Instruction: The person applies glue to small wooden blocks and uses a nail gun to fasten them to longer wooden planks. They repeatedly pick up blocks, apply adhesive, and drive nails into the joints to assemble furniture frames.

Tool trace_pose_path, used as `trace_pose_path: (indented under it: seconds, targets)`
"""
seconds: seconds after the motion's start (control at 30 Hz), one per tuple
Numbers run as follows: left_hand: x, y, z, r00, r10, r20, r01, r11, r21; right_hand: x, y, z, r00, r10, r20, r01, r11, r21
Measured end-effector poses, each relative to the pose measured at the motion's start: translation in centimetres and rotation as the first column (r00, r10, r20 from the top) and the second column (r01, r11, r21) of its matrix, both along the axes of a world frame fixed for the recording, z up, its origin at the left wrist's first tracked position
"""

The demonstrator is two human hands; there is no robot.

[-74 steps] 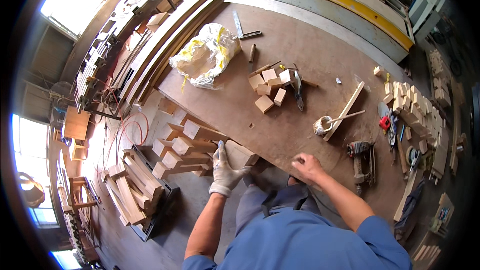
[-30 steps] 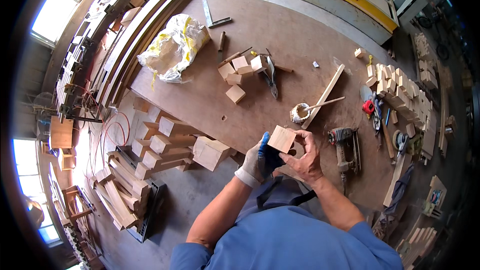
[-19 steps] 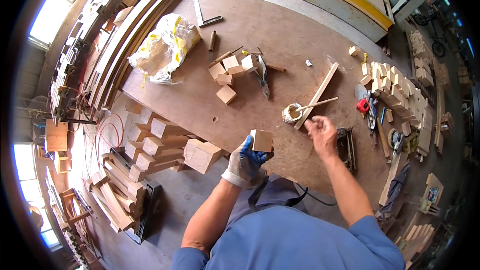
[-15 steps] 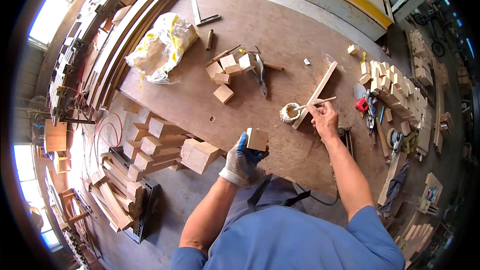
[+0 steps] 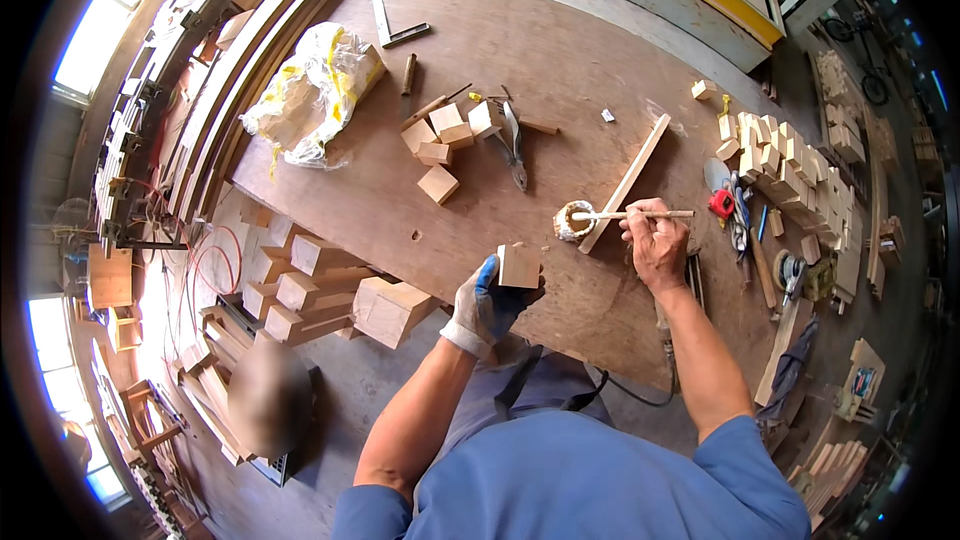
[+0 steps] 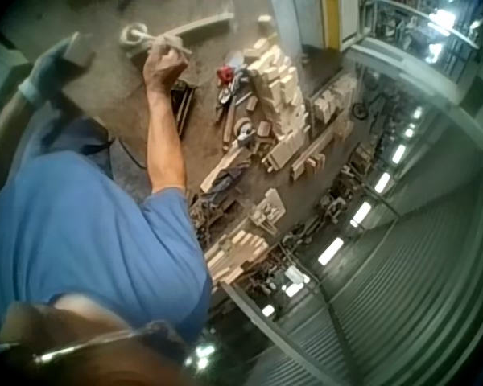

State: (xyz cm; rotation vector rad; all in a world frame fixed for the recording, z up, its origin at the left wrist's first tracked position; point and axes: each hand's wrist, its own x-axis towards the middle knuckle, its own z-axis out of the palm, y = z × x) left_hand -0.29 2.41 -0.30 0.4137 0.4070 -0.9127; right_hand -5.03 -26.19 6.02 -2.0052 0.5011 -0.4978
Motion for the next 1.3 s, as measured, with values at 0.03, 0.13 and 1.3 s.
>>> trace_pose_path:
  seconds: [0.03, 0.13, 1.3]
  targets:
    - [0.1, -0.2, 0.0, 1.000, -0.002, -0.007, 0.002, 1.000, -0.019, 0.0, 0.0, -0.1, 1.000, 0.014, -0.002, -0.014, 1.000, -0.028]
    - [0.5, -0.9, 0.1, 1.000, -0.013, -0.025, 0.012, 0.998, -0.056, -0.3, -0.1, -1.2, 0.998, 0.052, -0.020, -0.053, 0.996, -0.066]
    - [1.2, -3.1, -3.8, 0.998, -0.054, -0.041, 0.052, 0.998, -0.042, -3.7, -1.5, 3.8, 0.985, -0.170, -0.006, 0.158, 0.902, 0.401]
